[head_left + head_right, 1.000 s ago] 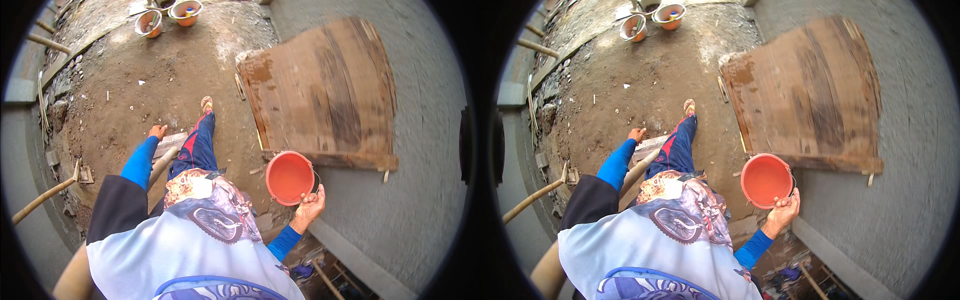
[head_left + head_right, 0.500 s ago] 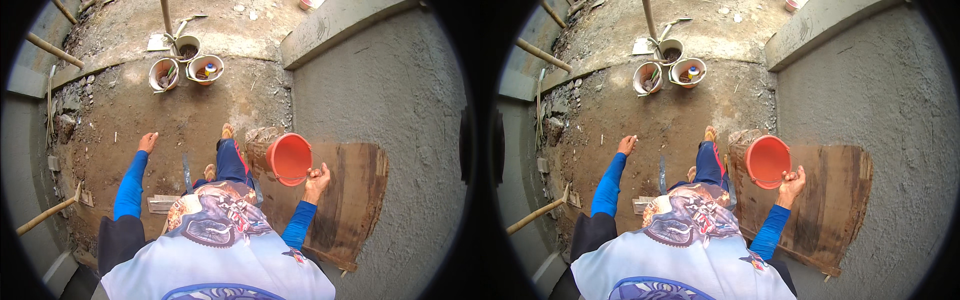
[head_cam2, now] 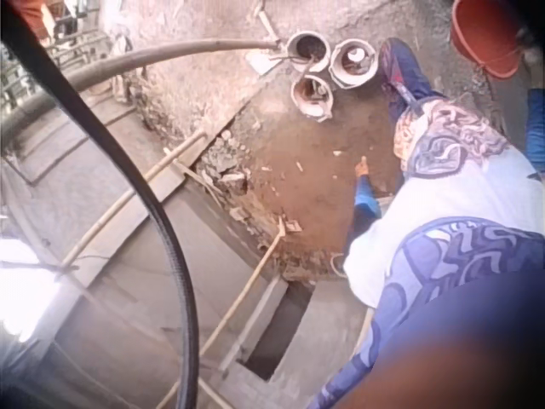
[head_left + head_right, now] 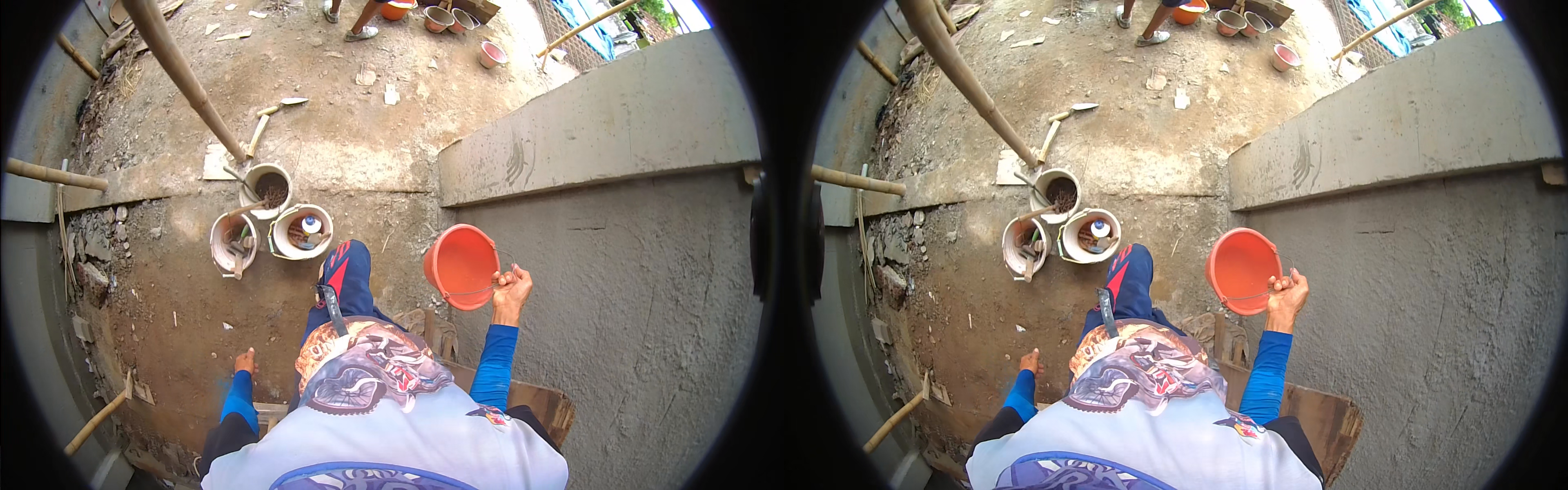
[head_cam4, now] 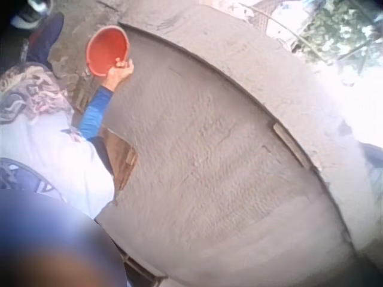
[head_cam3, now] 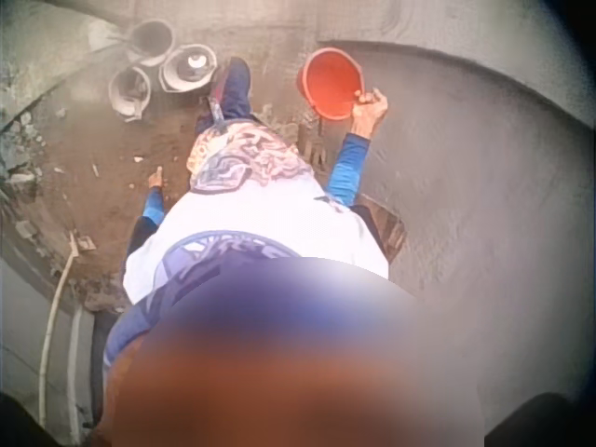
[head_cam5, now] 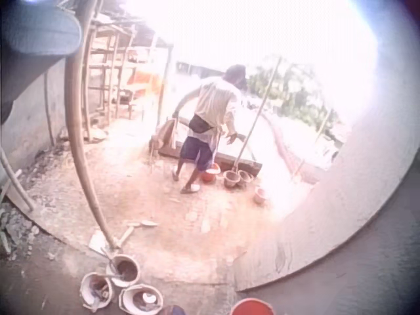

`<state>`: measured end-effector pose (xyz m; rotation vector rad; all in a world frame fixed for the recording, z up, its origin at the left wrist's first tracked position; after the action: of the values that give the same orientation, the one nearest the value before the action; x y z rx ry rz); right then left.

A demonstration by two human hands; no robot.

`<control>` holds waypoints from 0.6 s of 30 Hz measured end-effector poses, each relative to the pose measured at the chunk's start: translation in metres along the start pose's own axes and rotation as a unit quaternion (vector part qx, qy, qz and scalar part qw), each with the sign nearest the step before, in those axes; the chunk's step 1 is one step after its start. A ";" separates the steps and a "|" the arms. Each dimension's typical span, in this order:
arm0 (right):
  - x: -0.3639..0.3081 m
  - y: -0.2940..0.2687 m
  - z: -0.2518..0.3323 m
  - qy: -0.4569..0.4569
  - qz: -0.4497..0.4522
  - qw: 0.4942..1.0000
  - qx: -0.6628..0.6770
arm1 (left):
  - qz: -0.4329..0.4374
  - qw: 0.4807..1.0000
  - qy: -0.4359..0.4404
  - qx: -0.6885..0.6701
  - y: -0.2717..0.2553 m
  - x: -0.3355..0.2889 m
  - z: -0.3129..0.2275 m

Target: The person repeatedly scoops wet cement from a mixing area into a red bucket and pours it into a large blue barrel. The person walks back and forth between the mixing area and the barrel, handling the bucket with both hands.

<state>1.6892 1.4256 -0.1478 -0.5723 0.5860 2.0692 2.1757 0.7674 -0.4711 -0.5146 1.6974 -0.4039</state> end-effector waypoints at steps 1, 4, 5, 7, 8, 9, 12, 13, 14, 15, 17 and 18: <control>0.014 0.031 0.005 0.000 0.000 1.000 0.000 | 0.013 1.000 -0.016 0.001 0.013 -0.007 -0.020; 0.056 0.127 0.022 -0.004 -0.001 1.000 0.014 | 0.046 0.996 -0.070 0.013 0.054 -0.015 -0.105; 0.070 0.156 0.025 -0.003 -0.006 1.000 0.021 | 0.034 0.998 -0.011 0.051 0.054 0.000 -0.155; 0.107 0.209 0.032 0.001 -0.018 0.999 0.045 | 0.012 0.986 0.104 0.131 0.064 0.034 -0.255; 0.122 0.222 0.035 0.001 -0.029 0.999 0.039 | 0.003 0.972 0.150 0.179 0.065 0.042 -0.290; 0.138 0.259 0.042 -0.008 -0.018 0.998 0.052 | -0.017 0.953 0.219 0.210 0.072 0.074 -0.365; 0.185 0.337 0.048 -0.004 -0.051 0.996 0.067 | 0.057 0.991 0.106 0.065 0.054 0.102 -0.571; 0.205 0.366 0.049 0.001 -0.050 0.996 0.079 | 0.038 0.984 0.160 0.063 0.036 0.118 -0.657; 0.222 0.389 0.051 0.010 -0.050 0.995 0.087 | -0.001 0.965 0.248 0.088 0.012 0.127 -0.745; 0.238 0.414 0.056 0.012 -0.055 0.994 0.098 | -0.041 0.937 0.329 0.108 -0.010 0.128 -0.841; 0.265 0.449 0.075 -0.009 -0.088 0.989 0.119 | -0.074 0.915 0.394 0.043 -0.035 0.090 -1.036; 0.282 0.479 0.080 -0.009 -0.088 0.988 0.127 | -0.120 0.883 0.448 0.076 -0.061 0.091 -1.113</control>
<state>1.1276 1.4122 -0.1614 -0.4403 0.7478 1.7978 1.0757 0.6488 -0.3086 -0.4458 2.4637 -1.0702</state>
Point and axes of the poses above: each hand's wrist, its own x-axis towards the middle knuckle, its own y-axis out of the palm, z = x × y, the point moved 9 cm from there along x, towards the middle knuckle, and after that the axes turned 8 degrees about -z, right-handed, at the moved point
